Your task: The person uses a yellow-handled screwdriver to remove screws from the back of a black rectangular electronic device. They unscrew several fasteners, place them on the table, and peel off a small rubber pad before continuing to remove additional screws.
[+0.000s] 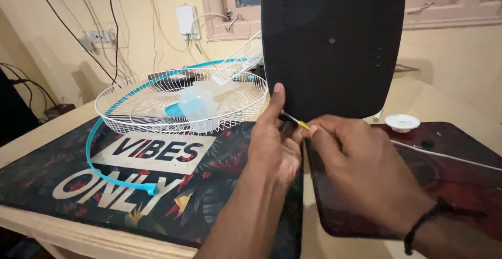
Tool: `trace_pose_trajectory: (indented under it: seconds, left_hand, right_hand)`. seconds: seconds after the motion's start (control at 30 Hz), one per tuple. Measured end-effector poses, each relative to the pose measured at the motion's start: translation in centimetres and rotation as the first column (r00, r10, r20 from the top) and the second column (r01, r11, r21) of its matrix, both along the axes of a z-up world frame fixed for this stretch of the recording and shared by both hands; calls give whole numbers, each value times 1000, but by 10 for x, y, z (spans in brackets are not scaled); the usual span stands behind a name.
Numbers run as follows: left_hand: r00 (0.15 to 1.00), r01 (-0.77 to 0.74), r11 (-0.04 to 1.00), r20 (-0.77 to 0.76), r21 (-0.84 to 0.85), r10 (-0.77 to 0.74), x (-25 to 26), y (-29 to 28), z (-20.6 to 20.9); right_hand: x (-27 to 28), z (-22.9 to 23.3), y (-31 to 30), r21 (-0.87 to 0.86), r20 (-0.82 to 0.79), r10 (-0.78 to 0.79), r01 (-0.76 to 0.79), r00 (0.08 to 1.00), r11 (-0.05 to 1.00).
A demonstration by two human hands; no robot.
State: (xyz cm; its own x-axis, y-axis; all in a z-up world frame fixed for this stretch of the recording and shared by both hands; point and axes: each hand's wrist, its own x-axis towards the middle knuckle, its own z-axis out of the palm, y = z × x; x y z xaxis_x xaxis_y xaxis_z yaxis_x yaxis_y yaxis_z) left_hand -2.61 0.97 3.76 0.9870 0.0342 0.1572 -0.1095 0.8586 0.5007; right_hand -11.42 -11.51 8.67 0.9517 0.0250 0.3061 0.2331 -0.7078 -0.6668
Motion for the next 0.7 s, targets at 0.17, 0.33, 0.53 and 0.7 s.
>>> trace_pose_trajectory:
  seconds: [0.17,0.33,0.53,0.7]
  left_hand:
    - [992,32,999,121,32,-36,6,4,6]
    - [993,29,995,107,98,-40,16,7,16]
    - [996,-30,994,89,106,21,15,10,17]
    - [998,-51,989,53,138,44,17,8,16]
  right_hand:
    - [1,1,-3,-30,86,51,-49,995,998]
    - [7,7,-8,-122,297,145,-114,944,986]
    - [7,20,-10,-223,60,67,-52,996,973]
    - [5,19,-14,-199,190,205,-167,960,966]
